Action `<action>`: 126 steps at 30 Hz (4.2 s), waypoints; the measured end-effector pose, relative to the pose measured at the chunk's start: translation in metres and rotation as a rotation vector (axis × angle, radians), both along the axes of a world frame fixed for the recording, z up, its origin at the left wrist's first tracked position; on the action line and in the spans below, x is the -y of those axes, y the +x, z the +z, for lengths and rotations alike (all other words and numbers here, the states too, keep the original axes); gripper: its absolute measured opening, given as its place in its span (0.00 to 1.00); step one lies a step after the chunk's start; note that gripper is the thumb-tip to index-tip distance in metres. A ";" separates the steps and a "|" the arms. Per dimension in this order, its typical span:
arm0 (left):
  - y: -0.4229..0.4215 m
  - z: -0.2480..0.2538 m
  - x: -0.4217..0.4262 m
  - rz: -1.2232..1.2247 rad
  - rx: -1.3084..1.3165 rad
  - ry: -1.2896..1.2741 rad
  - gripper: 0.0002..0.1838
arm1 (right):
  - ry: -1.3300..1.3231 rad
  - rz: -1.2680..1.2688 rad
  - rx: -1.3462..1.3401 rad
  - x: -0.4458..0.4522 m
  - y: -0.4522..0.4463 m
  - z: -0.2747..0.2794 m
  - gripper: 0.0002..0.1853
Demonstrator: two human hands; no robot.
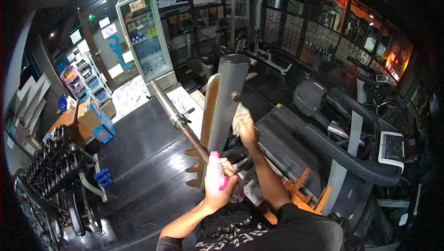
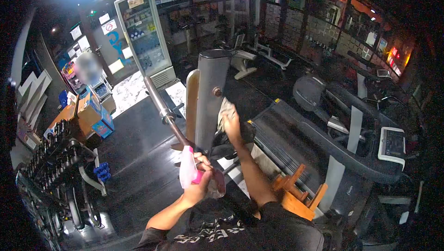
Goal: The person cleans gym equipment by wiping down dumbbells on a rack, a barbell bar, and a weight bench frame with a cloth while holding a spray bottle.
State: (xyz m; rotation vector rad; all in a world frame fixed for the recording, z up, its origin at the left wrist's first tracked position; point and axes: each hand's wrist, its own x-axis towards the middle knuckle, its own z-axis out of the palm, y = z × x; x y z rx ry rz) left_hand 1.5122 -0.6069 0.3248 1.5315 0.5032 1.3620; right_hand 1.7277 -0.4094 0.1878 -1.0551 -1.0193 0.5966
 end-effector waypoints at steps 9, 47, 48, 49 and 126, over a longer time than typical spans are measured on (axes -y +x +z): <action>0.004 0.009 0.001 0.060 0.058 -0.015 0.34 | 0.155 0.200 -0.423 0.008 0.035 0.126 0.15; -0.017 -0.033 0.010 0.272 -0.012 0.170 0.22 | 0.236 -0.243 0.730 0.083 -0.069 0.091 0.32; -0.017 -0.034 0.009 0.270 -0.011 0.169 0.22 | 0.205 -0.192 0.682 0.086 -0.064 0.089 0.32; -0.017 -0.035 0.008 0.276 -0.008 0.188 0.22 | 0.168 -0.156 0.667 0.089 -0.056 0.087 0.30; -0.011 -0.008 0.014 0.315 -0.166 0.139 0.19 | 0.400 -0.467 0.956 0.064 -0.090 0.175 0.31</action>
